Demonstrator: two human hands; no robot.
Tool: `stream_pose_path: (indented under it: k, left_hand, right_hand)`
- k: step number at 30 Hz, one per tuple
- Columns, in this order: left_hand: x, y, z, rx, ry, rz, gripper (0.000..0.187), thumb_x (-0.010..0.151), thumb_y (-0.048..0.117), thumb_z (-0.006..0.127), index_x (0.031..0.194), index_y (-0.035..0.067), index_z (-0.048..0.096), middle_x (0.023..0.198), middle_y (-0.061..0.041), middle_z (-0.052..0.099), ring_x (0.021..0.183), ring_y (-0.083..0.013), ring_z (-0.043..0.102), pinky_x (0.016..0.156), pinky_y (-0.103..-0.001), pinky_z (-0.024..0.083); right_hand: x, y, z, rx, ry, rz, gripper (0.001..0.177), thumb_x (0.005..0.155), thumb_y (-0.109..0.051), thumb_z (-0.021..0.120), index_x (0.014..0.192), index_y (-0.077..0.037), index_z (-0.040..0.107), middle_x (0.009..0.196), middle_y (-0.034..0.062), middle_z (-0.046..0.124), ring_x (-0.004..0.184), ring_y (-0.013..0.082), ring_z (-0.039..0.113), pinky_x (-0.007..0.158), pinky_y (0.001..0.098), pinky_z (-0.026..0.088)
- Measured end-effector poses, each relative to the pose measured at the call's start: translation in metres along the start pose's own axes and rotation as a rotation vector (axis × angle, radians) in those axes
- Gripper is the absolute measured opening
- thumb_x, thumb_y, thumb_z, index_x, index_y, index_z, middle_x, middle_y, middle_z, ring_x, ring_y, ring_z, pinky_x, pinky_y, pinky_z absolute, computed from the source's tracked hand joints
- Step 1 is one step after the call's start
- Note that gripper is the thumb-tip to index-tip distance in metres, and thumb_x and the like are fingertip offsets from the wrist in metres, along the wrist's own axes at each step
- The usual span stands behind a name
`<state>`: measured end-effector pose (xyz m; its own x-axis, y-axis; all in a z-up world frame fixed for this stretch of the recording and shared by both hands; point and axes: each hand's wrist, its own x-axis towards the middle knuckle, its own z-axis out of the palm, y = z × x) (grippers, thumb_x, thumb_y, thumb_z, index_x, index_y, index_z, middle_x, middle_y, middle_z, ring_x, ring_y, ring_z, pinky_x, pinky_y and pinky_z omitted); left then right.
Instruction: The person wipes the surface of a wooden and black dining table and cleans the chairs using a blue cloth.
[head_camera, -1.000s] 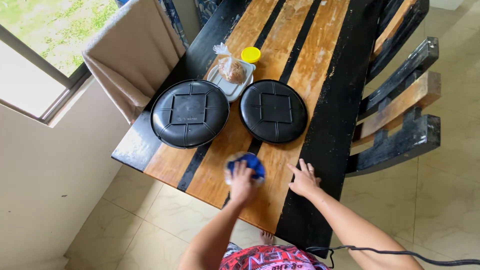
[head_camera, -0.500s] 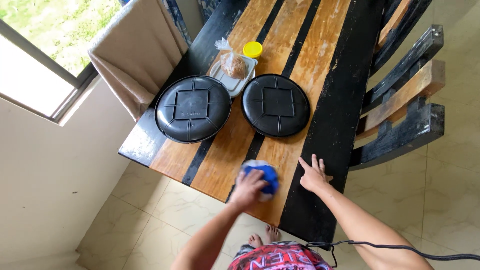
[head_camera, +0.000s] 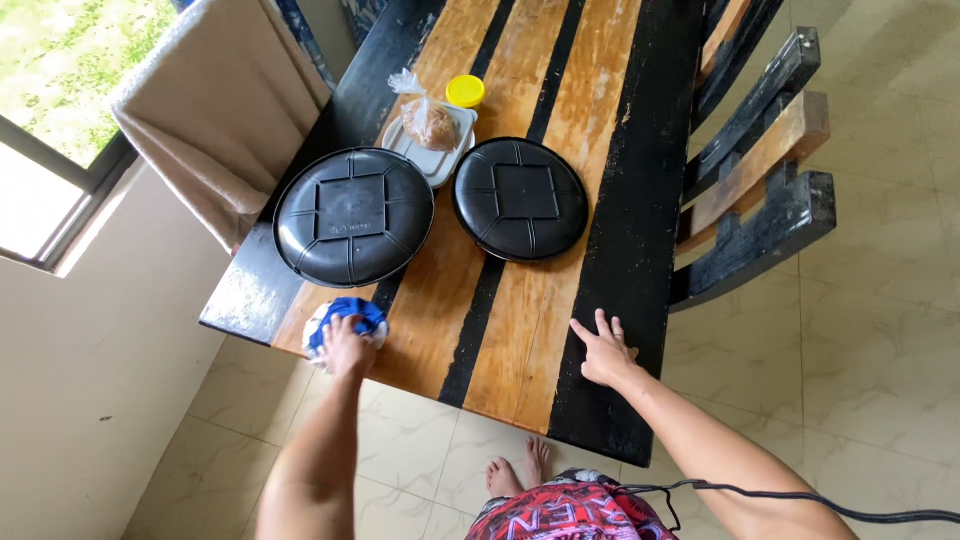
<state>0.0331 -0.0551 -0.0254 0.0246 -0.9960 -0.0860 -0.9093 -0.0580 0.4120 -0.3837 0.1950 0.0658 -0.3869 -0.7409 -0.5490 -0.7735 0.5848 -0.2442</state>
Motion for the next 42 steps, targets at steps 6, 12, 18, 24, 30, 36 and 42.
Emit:
stream_pose_path:
  k: [6,12,18,24,30,36,42]
  left_hand:
    - [-0.074,0.093,0.066,-0.055,0.034,0.41,0.048,0.085,0.028,0.07,0.131,0.018,0.063,0.161,-0.018,0.039,0.153,-0.0398,0.028,0.121,-0.063,0.017]
    - [-0.184,0.197,0.097,-0.027,0.013,0.671,0.045,0.083,0.015,0.07,0.128,0.02,0.067,0.161,-0.015,0.045,0.152,-0.0399,0.032,0.122,-0.062,0.018]
    - [-0.26,0.264,0.087,-0.109,-0.268,0.753,0.042,0.085,0.028,0.072,0.125,0.017,0.066,0.158,-0.015,0.041,0.151,-0.0396,0.028,0.122,-0.06,0.014]
    - [-0.287,0.307,0.1,-0.064,-0.32,0.892,0.04,0.085,0.024,0.072,0.124,0.016,0.066,0.158,-0.015,0.042,0.15,-0.0388,0.029,0.12,-0.061,0.016]
    - [-0.249,0.263,0.102,-0.209,0.022,0.546,0.048,0.078,0.036,0.082,0.119,0.017,0.067,0.152,-0.014,0.05,0.148,-0.0371,0.038,0.124,-0.054,0.025]
    - [-0.263,0.214,0.105,-0.149,0.153,0.12,0.04,0.08,0.022,0.071,0.119,0.019,0.066,0.16,-0.015,0.041,0.151,-0.0349,0.029,0.123,-0.053,0.016]
    - [-0.32,0.258,0.134,-0.101,0.228,0.013,0.035,0.081,0.014,0.064,0.115,0.018,0.065,0.159,-0.013,0.043,0.152,-0.0329,0.029,0.125,-0.054,0.014]
  right_hand:
    - [-0.001,0.001,-0.003,-0.061,-0.013,-0.036,0.097,0.082,0.001,0.062,0.159,-0.045,0.027,0.174,0.0086,-0.003,0.158,0.0415,0.004,0.116,0.0686,0.031]
    - [0.002,0.022,-0.005,-0.188,0.041,-0.154,0.094,0.081,0.001,0.064,0.158,-0.043,0.031,0.172,0.0093,0.009,0.156,0.0373,0.019,0.118,0.0484,0.038]
    - [0.023,0.068,-0.006,-0.157,0.224,-0.402,0.075,0.074,-0.003,0.07,0.144,-0.025,0.055,0.161,0.005,0.038,0.142,0.0318,0.044,0.114,0.0457,0.043]
    - [0.042,0.107,-0.014,-0.084,0.293,-0.52,0.059,0.076,-0.009,0.07,0.135,-0.012,0.063,0.15,0.0051,0.05,0.133,0.0324,0.05,0.108,0.0474,0.046]
    - [0.046,0.134,-0.026,-0.166,0.316,-0.613,0.069,0.071,-0.002,0.065,0.139,-0.008,0.057,0.151,0.0102,0.047,0.134,0.0331,0.048,0.107,0.047,0.044]
    - [0.056,0.148,-0.03,-0.204,0.249,-0.723,0.067,0.075,-0.004,0.06,0.142,-0.004,0.053,0.157,0.015,0.042,0.137,0.0339,0.047,0.113,0.046,0.04]
    - [0.063,0.147,-0.046,-0.317,0.069,-0.715,0.069,0.08,-0.007,0.056,0.148,-0.006,0.046,0.163,0.017,0.034,0.142,0.0345,0.043,0.117,0.0445,0.038]
